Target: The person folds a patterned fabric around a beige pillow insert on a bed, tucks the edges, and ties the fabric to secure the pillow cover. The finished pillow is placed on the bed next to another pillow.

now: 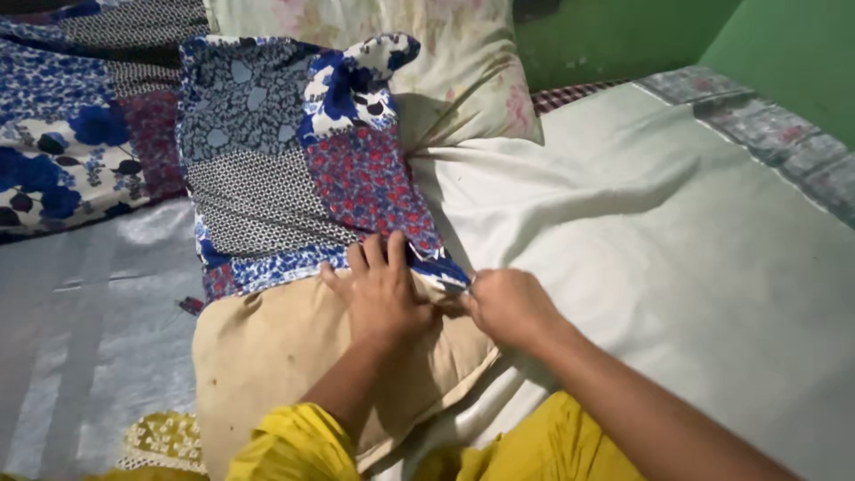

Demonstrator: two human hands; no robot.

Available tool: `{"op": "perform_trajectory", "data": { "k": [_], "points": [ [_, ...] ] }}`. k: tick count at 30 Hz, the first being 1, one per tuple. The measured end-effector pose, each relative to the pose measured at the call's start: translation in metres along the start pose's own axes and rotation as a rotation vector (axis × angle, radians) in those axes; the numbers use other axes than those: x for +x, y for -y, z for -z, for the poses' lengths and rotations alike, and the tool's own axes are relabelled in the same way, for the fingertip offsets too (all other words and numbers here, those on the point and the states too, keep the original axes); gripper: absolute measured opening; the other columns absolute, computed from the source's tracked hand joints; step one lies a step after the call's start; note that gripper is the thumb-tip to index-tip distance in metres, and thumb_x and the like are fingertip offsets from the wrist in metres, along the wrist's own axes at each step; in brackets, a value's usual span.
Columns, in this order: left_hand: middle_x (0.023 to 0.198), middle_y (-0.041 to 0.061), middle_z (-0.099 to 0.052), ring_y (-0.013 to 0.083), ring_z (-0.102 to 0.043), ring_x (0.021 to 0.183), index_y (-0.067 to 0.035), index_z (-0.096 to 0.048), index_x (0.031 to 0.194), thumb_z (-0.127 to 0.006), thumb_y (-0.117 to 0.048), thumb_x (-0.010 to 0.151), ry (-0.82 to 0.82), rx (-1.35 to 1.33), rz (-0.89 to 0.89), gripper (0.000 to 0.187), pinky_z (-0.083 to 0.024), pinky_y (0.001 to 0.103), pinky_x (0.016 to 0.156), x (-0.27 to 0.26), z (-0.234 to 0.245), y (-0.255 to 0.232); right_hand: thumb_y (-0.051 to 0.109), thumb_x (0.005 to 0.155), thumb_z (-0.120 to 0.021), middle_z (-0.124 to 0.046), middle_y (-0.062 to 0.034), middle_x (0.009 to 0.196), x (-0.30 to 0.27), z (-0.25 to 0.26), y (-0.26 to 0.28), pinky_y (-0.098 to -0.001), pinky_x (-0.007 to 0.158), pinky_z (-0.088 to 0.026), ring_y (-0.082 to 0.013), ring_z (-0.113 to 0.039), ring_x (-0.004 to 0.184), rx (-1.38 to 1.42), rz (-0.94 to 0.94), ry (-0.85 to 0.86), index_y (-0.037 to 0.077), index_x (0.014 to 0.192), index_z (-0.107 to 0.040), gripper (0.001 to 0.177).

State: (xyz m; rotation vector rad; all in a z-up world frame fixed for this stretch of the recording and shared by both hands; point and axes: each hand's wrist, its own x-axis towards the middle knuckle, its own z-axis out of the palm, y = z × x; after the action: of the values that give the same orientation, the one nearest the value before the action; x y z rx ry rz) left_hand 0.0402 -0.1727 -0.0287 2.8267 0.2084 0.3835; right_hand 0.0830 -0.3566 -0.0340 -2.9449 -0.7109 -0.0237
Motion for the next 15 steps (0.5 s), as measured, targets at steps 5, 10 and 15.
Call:
{"op": "perform_trajectory", "data": {
  "k": [5,10,15],
  "points": [
    [0.145,0.007,-0.043,0.0299,-0.037,0.140,-0.019,-0.043,0.142,-0.089,-0.067,0.054,0.278,-0.096,-0.030,0.110,-0.030,0.065,0.110,0.023,0.009,0.022,0.031,0.090,-0.062,-0.073,-0.0154,0.091,0.003,-0.012,-0.008,-0.0503,0.078,-0.055,-0.0371,-0.070,0.087,-0.093,-0.050,0.033,0.008,0.087,-0.074,0.026],
    [0.128,0.015,-0.060,0.0342,-0.052,0.126,-0.010,-0.066,0.120,-0.076,-0.063,0.076,0.120,-0.177,-0.126,0.070,-0.041,0.052,0.105,0.022,0.006,0.118,0.022,0.088,-0.059,-0.073,-0.0154,0.098,0.018,-0.025,-0.002,-0.0504,0.082,-0.055,-0.0348,-0.071,0.093,-0.147,-0.202,0.075,0.008,0.094,-0.071,0.020],
    [0.105,0.012,-0.071,0.0344,-0.063,0.110,-0.010,-0.073,0.095,-0.064,-0.036,0.089,-0.074,-0.128,-0.121,0.029,-0.050,0.050,0.090,0.019,-0.013,0.180,0.012,0.065,-0.064,-0.071,-0.0160,0.103,0.031,0.001,0.040,-0.0490,0.082,-0.054,-0.0341,-0.068,0.101,-0.329,-0.094,-0.154,0.006,0.104,-0.069,0.040]
  ]
}}
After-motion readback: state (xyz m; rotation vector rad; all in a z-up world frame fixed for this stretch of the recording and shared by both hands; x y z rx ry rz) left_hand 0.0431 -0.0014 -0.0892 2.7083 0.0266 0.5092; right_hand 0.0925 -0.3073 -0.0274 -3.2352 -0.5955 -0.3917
